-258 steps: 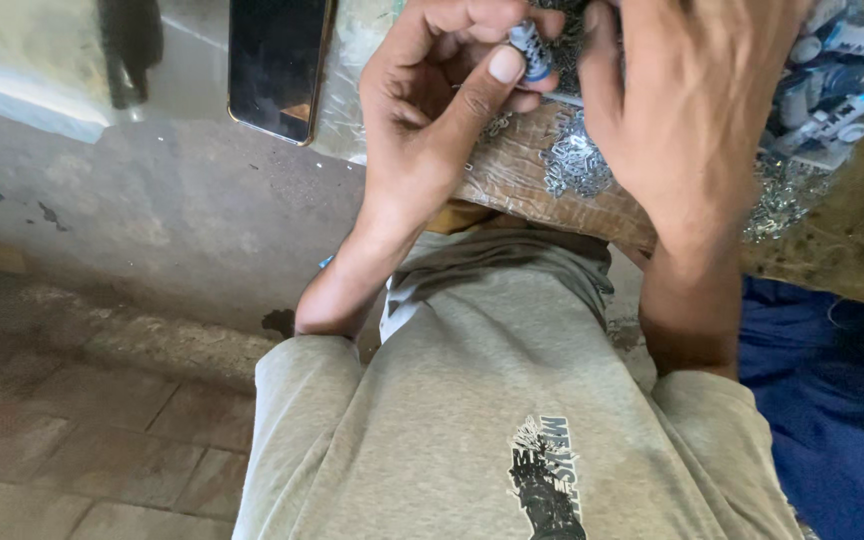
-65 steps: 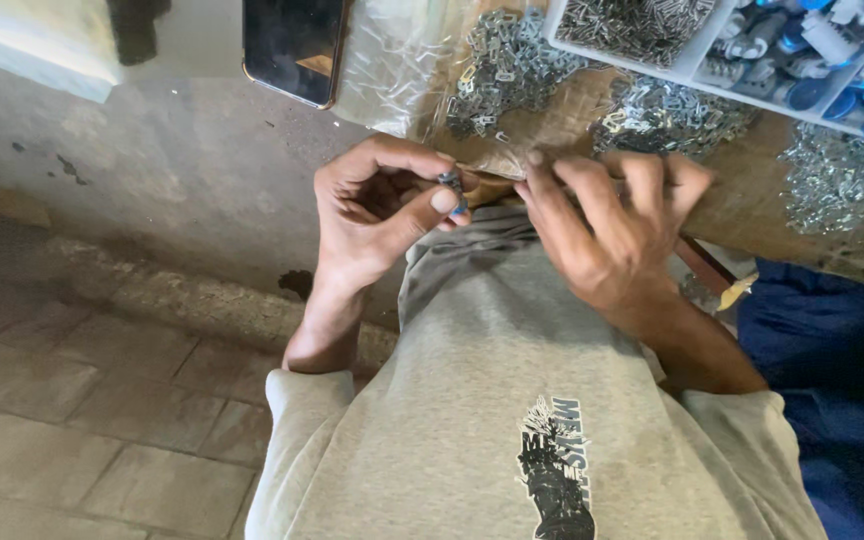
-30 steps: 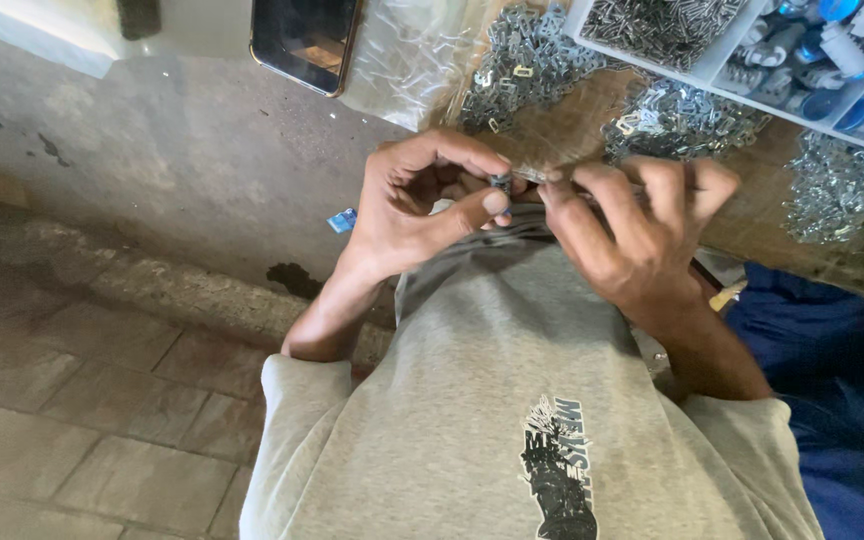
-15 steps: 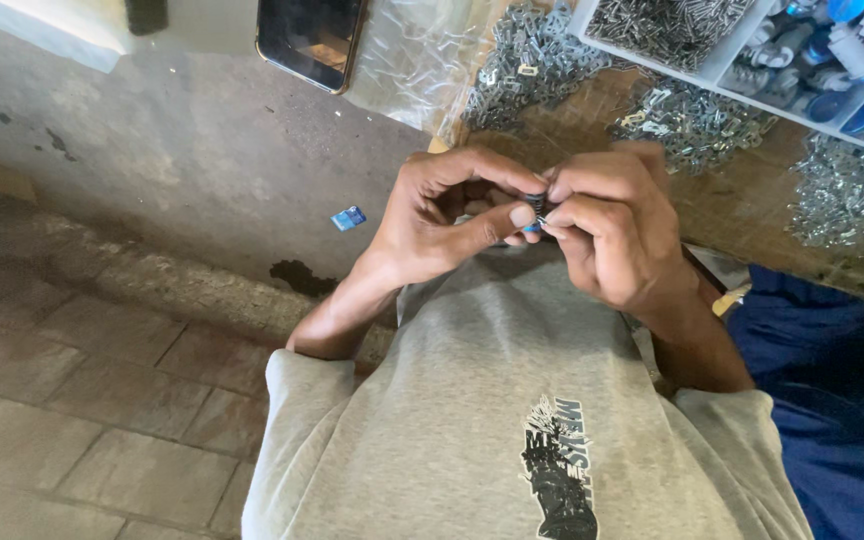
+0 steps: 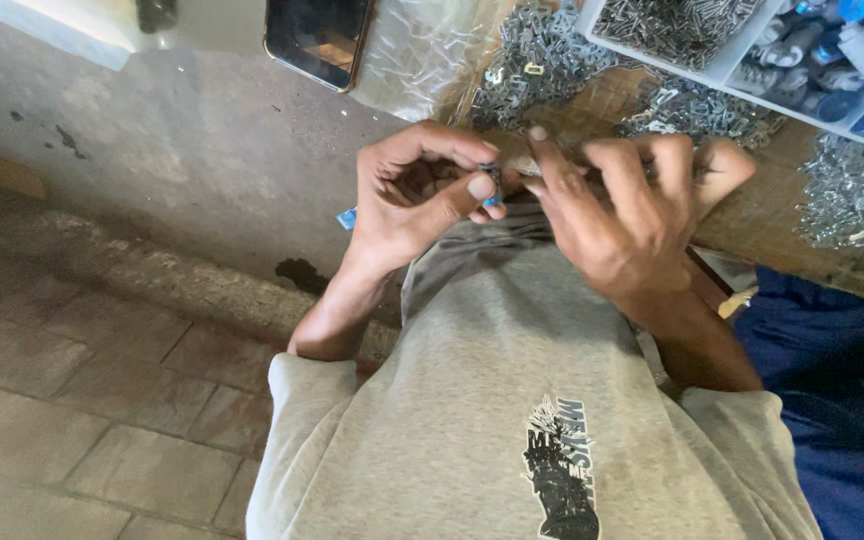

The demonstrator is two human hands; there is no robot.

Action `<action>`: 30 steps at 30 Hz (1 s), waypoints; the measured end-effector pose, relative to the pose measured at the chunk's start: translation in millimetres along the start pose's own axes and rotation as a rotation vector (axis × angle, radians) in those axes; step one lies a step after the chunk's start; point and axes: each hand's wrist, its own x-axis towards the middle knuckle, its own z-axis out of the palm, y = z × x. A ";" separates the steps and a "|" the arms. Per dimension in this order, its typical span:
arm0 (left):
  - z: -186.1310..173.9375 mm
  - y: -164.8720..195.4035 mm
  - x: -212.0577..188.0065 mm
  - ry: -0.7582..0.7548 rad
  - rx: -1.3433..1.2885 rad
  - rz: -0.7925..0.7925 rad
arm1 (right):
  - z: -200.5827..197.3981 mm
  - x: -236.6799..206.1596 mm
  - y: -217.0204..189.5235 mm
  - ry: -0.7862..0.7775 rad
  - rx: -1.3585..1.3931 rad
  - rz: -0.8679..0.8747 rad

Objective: The person sits at a workbench assembling small blue and gray plastic components, fitting parts together by hand one at a time and placing finished assemblies with piles of similar parts on the bench.

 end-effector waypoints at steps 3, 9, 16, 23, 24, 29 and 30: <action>-1.0 -0.3 -1.0 0.037 -0.046 0.019 | -5.6 -2.5 -4.7 -0.039 -0.047 -0.007; -1.1 -2.3 1.5 -0.023 -0.015 0.043 | -0.1 -11.4 -2.0 0.053 0.075 -0.048; 14.2 -5.2 2.1 -0.140 -0.084 -0.007 | -14.4 -15.0 9.5 0.131 0.430 -0.038; 31.5 -2.8 6.8 -0.197 -0.090 -0.110 | -31.1 19.1 8.8 0.174 0.681 -0.063; 33.7 -2.1 7.3 -0.208 -0.085 -0.119 | -30.3 22.4 9.5 0.209 0.690 -0.084; 46.2 -1.5 16.7 -0.256 0.052 -0.176 | -49.7 3.8 27.0 0.023 0.705 -0.090; 47.5 -1.1 20.2 -0.327 0.108 -0.167 | -56.8 -5.3 32.6 -0.084 0.848 0.018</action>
